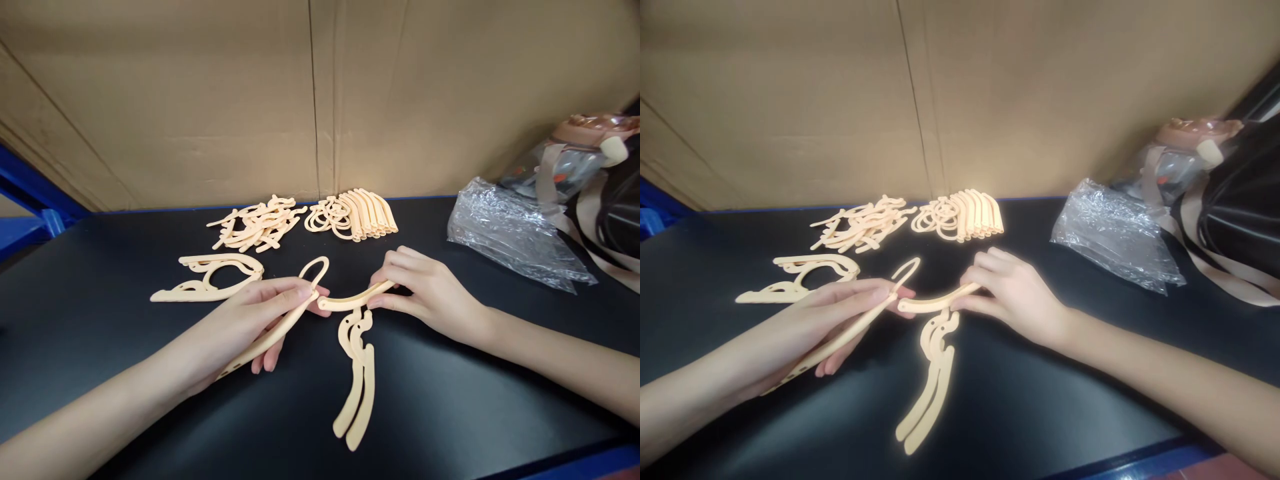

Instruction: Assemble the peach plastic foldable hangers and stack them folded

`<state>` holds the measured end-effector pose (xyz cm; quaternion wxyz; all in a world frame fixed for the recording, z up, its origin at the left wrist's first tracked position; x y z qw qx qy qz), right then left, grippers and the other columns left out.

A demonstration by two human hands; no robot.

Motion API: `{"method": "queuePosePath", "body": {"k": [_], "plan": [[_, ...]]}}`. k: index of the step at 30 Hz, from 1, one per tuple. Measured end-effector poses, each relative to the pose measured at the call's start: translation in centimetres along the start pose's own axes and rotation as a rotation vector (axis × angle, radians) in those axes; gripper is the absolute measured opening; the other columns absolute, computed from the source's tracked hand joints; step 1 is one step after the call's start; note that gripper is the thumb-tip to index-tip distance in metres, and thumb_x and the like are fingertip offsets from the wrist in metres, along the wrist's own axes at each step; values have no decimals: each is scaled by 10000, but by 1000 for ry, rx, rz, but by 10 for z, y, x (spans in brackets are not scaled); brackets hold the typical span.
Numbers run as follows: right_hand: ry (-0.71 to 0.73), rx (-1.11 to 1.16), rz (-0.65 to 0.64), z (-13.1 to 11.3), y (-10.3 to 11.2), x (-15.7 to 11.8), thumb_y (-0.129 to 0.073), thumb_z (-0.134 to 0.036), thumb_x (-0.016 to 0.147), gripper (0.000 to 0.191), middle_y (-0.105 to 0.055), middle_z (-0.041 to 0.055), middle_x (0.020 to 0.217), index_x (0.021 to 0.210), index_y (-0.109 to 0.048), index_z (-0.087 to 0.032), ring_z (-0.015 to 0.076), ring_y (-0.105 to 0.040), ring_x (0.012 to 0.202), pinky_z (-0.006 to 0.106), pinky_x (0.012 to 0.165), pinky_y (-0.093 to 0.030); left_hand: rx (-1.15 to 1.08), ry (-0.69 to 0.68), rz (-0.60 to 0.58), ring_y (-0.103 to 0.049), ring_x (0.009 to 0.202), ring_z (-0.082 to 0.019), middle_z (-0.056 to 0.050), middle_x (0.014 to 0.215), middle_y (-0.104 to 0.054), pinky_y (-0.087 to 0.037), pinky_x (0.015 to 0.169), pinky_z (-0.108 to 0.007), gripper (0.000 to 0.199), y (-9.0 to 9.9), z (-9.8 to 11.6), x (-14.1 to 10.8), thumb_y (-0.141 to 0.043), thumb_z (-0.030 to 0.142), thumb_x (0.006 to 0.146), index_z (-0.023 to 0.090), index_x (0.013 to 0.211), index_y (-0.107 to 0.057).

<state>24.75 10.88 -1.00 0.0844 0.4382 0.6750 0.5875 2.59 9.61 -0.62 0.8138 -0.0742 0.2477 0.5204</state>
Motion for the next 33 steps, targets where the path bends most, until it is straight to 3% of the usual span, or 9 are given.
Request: {"method": "queuePosePath", "body": {"k": [5, 11, 22, 28, 33], "plan": [[30, 3, -12, 0, -1, 0, -551, -445, 913, 272, -603, 25, 835, 921, -678, -205, 149, -517, 763, 291, 699, -409, 53, 48, -64, -397, 314, -56, 47, 379, -484, -263, 340, -113, 348, -5, 0, 0, -566, 498, 870, 188, 958, -699], [38, -13, -8, 1, -1, -1, -552, -456, 913, 279, -620, 19, 818, 898, -672, -204, 148, -515, 741, 301, 685, -385, -33, -28, -121, -564, 510, -98, 12, 553, -616, -449, 463, -141, 265, -4, -1, 3, -635, 429, 849, 201, 963, -706], [45, 19, -7, -1, -1, 0, -561, -415, 919, 253, -601, 21, 798, 887, -663, -186, 146, -486, 733, 289, 667, -361, -30, -21, -158, -542, 455, -70, 29, 555, -603, -396, 402, -110, 281, -5, -1, 4, -610, 417, 877, 200, 1039, -685], [88, -50, 49, -4, 2, -2, -584, -407, 909, 235, -616, 4, 798, 873, -657, -186, 134, -490, 713, 295, 664, -320, -19, -62, -248, -590, 603, -82, 28, 645, -613, -475, 526, -130, 196, -9, 2, 1, -623, 373, 875, 179, 894, -649], [118, -67, 53, -5, 1, -3, -594, -410, 903, 238, -616, -3, 781, 865, -650, -181, 131, -484, 713, 288, 663, -310, 18, -70, -211, -548, 568, -84, 29, 621, -612, -473, 506, -147, 265, -10, -1, 1, -647, 426, 846, 170, 857, -578]]}}
Point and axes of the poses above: each hand's wrist, its own x-axis towards the middle knuckle, its own y-axis out of the back of the hand, z = x × y, the point moved 4 cm from there along x, towards the middle knuckle
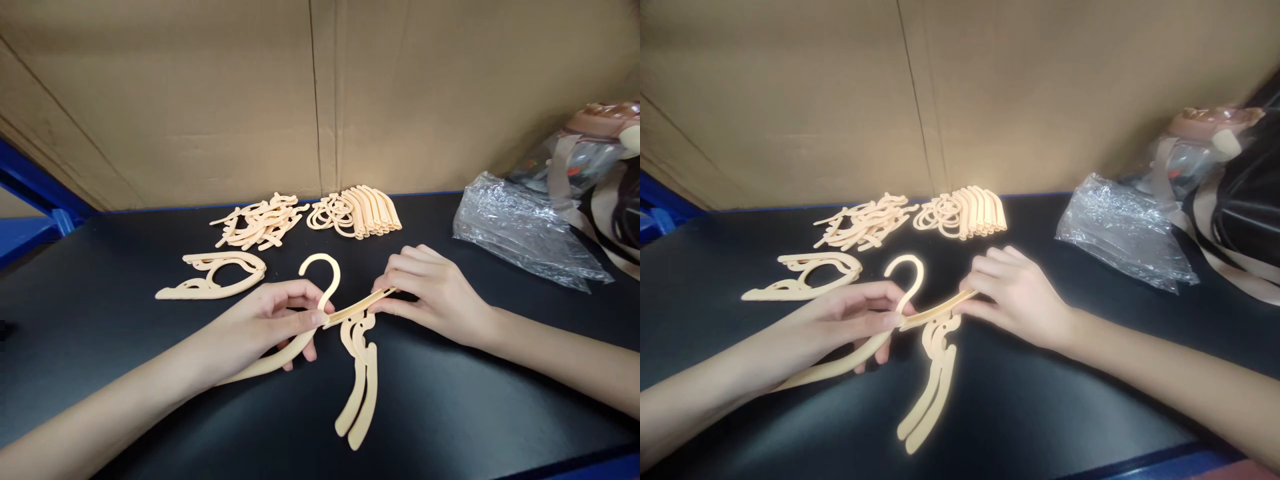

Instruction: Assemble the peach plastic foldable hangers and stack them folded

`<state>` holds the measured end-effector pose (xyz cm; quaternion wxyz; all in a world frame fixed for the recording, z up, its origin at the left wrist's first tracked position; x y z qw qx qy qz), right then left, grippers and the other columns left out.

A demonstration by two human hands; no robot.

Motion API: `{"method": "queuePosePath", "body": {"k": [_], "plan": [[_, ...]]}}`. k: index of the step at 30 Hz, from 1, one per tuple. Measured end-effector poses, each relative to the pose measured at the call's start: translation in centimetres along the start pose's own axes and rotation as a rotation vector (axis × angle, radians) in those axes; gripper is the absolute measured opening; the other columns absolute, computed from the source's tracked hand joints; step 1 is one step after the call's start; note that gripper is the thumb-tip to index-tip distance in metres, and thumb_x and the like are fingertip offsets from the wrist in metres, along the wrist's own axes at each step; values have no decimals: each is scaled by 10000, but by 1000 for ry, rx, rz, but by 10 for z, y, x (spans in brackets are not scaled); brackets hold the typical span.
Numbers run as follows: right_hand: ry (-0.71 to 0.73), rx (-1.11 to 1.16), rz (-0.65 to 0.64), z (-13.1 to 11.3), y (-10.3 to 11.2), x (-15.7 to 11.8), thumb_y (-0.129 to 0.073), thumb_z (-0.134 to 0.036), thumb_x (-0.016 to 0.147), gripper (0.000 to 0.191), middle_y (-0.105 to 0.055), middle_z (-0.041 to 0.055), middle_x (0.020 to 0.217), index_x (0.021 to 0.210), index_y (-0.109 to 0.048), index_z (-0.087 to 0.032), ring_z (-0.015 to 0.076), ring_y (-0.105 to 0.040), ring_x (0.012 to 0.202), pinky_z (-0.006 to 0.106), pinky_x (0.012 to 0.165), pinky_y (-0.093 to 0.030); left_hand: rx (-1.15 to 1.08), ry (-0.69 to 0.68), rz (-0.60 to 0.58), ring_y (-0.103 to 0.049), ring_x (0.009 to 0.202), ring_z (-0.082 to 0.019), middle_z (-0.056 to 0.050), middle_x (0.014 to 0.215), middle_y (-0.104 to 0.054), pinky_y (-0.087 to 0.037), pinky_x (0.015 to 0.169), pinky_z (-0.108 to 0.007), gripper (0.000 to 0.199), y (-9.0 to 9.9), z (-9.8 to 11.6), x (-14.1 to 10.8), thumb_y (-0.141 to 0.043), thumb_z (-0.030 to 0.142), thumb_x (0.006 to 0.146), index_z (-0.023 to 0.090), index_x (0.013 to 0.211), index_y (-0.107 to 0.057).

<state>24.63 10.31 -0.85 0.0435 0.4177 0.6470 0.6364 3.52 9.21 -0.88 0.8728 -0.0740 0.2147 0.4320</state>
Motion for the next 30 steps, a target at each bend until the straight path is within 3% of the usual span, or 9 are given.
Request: {"method": "queuePosePath", "body": {"k": [10, 18, 21, 24, 30], "plan": [[37, 19, 8, -4, 2, -1, -559, -416, 924, 278, -585, -10, 690, 826, -637, -167, 118, -450, 644, 271, 632, -289, 37, -180, 39, -571, 601, -72, 48, 674, -611, -490, 511, -140, 242, 6, 0, 4, -642, 386, 864, 175, 826, -529], [-9, 73, -31, -3, 2, 1, -527, -436, 940, 320, -571, -23, 649, 795, -640, -174, 100, -457, 597, 258, 616, -294, -22, -168, 35, -623, 618, -85, 22, 652, -674, -511, 539, -148, 205, 10, 3, 7, -642, 323, 875, 158, 793, -550], [-21, 92, -35, -2, 2, 1, -538, -423, 938, 304, -585, -24, 654, 795, -641, -175, 98, -479, 604, 254, 620, -301, -8, -159, 57, -635, 623, -86, -16, 798, -724, -507, 535, -152, 180, 10, 1, 7, -633, 316, 879, 163, 972, -623], [-31, 105, -46, -2, 2, 1, -540, -416, 939, 305, -597, -24, 662, 782, -636, -173, 96, -496, 613, 250, 624, -309, 18, -157, 71, -623, 602, -75, -38, 878, -727, -493, 524, -149, 347, 10, 1, 6, -609, 324, 893, 175, 1206, -596], [-95, 169, -73, 0, 2, 0, -555, -435, 924, 312, -624, -16, 694, 778, -639, -172, 102, -523, 636, 244, 639, -341, 30, -154, 82, -570, 547, -58, -39, 852, -721, -463, 481, -137, 439, 11, 0, 5, -593, 325, 908, 177, 1318, -543]]}}
Point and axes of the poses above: each hand's wrist, its own x-axis towards the middle knuckle, its own y-axis out of the back of the hand, z = x × y, the point moved 4 cm from there along x, towards the middle knuckle
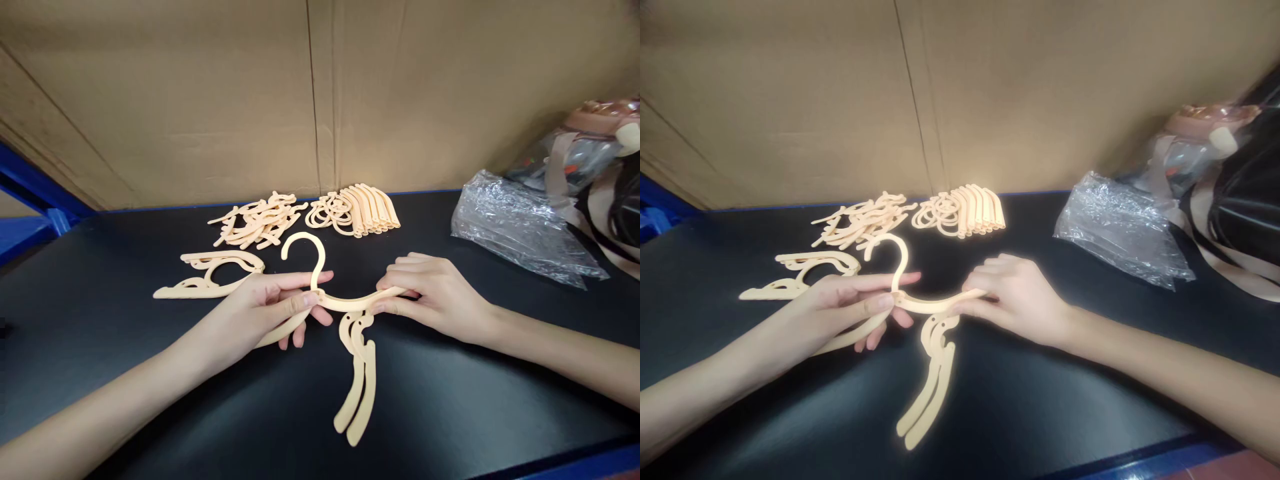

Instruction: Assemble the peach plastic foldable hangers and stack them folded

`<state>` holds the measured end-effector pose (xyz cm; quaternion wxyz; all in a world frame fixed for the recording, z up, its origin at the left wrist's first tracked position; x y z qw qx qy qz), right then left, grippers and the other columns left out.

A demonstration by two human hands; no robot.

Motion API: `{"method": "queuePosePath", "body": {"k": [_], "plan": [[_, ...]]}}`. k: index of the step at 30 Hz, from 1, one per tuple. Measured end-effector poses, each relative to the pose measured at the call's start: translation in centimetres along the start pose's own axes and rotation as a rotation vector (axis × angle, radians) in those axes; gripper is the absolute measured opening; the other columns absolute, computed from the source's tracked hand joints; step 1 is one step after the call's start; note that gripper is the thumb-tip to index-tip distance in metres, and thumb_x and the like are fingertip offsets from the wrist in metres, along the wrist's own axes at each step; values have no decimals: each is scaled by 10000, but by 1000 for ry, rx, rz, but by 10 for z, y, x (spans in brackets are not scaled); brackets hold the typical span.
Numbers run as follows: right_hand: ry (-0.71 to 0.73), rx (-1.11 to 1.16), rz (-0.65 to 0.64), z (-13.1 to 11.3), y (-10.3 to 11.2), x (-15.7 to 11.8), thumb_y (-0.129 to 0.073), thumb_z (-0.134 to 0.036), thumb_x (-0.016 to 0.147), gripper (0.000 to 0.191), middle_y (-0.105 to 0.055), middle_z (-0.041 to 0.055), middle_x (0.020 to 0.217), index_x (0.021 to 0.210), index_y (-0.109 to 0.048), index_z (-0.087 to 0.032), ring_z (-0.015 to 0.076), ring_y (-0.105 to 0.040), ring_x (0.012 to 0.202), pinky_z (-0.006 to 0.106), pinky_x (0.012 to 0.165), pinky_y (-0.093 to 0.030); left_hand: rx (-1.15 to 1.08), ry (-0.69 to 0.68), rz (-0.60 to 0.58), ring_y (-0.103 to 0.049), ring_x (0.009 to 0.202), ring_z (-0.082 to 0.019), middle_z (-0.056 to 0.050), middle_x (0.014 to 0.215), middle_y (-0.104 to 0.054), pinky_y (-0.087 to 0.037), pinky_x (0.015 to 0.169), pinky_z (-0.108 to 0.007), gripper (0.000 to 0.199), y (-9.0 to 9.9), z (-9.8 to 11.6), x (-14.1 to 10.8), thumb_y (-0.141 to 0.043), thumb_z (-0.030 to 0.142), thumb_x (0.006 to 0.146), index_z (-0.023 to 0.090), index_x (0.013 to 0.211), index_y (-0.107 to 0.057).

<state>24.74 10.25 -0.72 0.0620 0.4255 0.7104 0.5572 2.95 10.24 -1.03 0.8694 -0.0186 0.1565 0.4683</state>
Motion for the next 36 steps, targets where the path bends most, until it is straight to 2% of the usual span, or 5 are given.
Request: {"method": "queuePosePath", "body": {"k": [17, 21, 24, 30, 36], "plan": [[-174, 253, -98, 13, -4, 4, -644, -469, 847, 308, -568, -56, 600, 730, -671, -185, 77, -482, 578, 217, 592, -354, 159, -17, -12, -534, 503, -71, -39, 831, -698, -445, 449, -178, 475, -1, -2, 0, -564, 403, 901, 167, 1312, -540], [-143, 205, 6, 11, 0, 5, -690, -463, 807, 271, -593, -26, 703, 804, -687, -192, 97, -512, 627, 229, 604, -403, 364, -105, -12, -508, 485, -77, 4, 685, -636, -420, 454, -180, 349, -8, 2, -3, -461, 440, 941, 156, 1004, -653], [-125, 88, 137, 9, 5, 4, -694, -467, 801, 318, -611, 43, 966, 976, -674, -203, 166, -578, 895, 302, 807, -474, 572, -158, 9, -467, 449, -71, 45, 516, -509, -360, 449, -171, 400, -12, 6, -6, -398, 438, 964, 165, 749, -596], [-70, -84, 299, -1, 12, 1, -701, -493, 785, 571, -514, 124, 1240, 1231, -536, -176, 248, -490, 1190, 418, 1029, -420, 828, -265, -8, -490, 483, -80, 51, 608, -560, -321, 455, -176, 274, -18, 12, -14, -417, 398, 970, 194, 938, -597], [61, -73, 307, -10, 13, -1, -711, -505, 771, 647, -528, 137, 1261, 1275, -471, -179, 259, -513, 1204, 425, 1009, -455, 1122, -643, -63, -603, 543, -108, 56, 694, -649, -384, 527, -206, 320, -29, 11, -23, -480, 264, 969, 211, 1285, -475]]}}
Point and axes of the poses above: each hand's wrist, its own x-axis towards the middle knuckle, its own y-axis out of the back of the hand, z = x × y, the point moved 4 cm from there along x, towards the middle knuckle
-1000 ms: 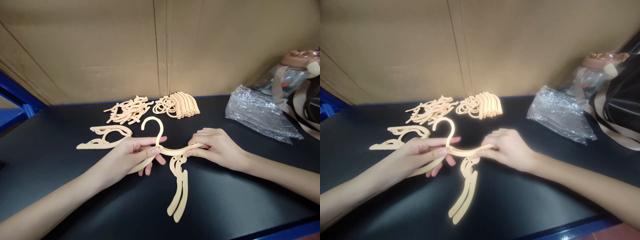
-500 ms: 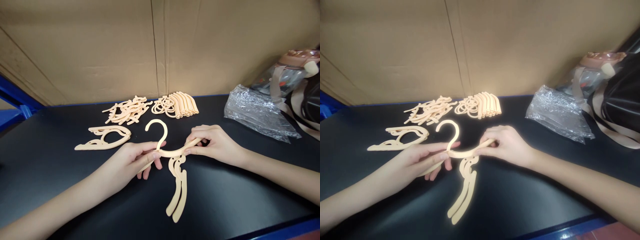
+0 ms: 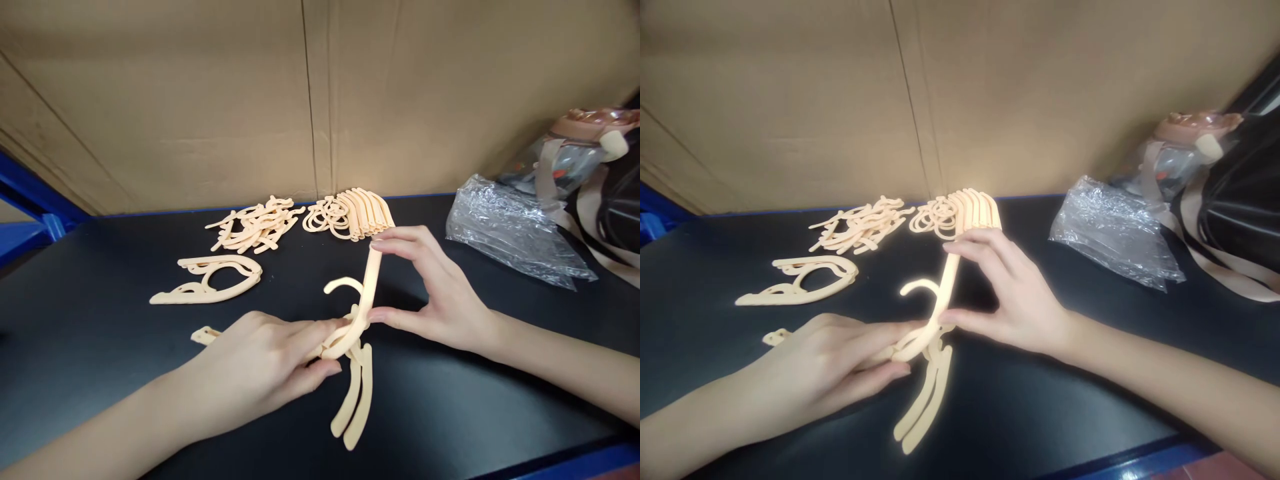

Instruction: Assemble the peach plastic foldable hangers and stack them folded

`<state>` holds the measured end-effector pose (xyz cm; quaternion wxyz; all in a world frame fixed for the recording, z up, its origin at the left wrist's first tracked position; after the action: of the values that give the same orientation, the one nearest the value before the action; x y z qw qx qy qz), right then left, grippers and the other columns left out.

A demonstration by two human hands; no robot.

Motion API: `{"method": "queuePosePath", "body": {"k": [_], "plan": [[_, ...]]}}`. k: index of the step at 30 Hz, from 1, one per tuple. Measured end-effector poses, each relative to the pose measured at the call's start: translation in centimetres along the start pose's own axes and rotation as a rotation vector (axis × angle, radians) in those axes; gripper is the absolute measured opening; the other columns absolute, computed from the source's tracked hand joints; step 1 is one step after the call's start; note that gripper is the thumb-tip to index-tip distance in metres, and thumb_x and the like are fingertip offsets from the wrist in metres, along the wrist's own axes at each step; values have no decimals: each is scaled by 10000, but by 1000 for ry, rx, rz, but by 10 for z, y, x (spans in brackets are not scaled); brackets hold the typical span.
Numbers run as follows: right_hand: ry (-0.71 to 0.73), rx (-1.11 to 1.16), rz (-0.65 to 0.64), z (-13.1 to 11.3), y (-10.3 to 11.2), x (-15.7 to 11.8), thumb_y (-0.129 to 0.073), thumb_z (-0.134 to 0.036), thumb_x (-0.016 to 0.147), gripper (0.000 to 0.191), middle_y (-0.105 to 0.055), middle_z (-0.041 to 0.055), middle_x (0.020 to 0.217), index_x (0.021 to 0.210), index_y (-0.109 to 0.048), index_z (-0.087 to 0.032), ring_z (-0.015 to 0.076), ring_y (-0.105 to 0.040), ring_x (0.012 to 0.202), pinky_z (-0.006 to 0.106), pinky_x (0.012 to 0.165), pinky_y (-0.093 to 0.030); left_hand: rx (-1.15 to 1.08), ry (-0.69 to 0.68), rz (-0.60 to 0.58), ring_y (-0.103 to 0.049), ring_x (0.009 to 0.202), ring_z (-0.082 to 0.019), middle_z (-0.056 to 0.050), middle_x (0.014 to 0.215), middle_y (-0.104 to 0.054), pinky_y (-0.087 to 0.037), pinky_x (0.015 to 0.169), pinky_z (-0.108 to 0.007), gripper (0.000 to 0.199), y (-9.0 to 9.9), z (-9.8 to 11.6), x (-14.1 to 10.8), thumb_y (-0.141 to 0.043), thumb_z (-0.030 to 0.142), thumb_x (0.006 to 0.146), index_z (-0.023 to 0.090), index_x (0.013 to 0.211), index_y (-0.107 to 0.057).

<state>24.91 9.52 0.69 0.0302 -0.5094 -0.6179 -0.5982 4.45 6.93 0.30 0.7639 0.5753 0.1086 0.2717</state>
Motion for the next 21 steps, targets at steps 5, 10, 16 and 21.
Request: {"method": "queuePosePath", "body": {"k": [5, 10, 16, 21], "plan": [[57, -71, -89, -6, -2, -1, -624, -450, 867, 513, -520, 156, 1363, 1289, -487, -193, 257, -530, 1227, 430, 976, -473, 183, -119, 104, -610, 521, -138, 42, 731, -681, -389, 484, -267, 314, -1, 8, -3, -509, 266, 952, 146, 1240, -468], [148, -136, -71, -17, 0, -3, -594, -417, 889, 423, -425, 203, 1451, 1234, -583, -172, 280, -571, 1181, 431, 921, -505, 247, -130, 166, -602, 507, -130, 32, 726, -679, -385, 461, -266, 290, 2, 14, -3, -458, 296, 978, 140, 1222, -472], [126, -199, -91, -19, -2, -6, -577, -440, 896, 451, -413, 168, 1469, 1272, -580, -190, 297, -511, 1264, 457, 977, -494, 305, -120, 198, -584, 461, -129, 38, 634, -638, -359, 433, -270, 305, -1, 14, -3, -408, 309, 999, 126, 1234, -475], [98, -269, -58, -23, 1, -6, -571, -406, 910, 379, -532, 177, 1366, 1206, -641, -181, 252, -657, 1034, 394, 857, -552, 330, -120, 204, -583, 462, -126, 38, 641, -635, -383, 437, -276, 315, -1, 15, -2, -409, 307, 1000, 97, 1224, -479]]}}
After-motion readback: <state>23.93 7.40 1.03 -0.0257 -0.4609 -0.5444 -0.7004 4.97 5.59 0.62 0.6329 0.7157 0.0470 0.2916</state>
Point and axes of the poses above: each hand's wrist, its own x-axis towards the middle knuckle, its own y-axis out of the back of the hand, z = x × y, the point moved 4 cm from there along x, towards the middle knuckle
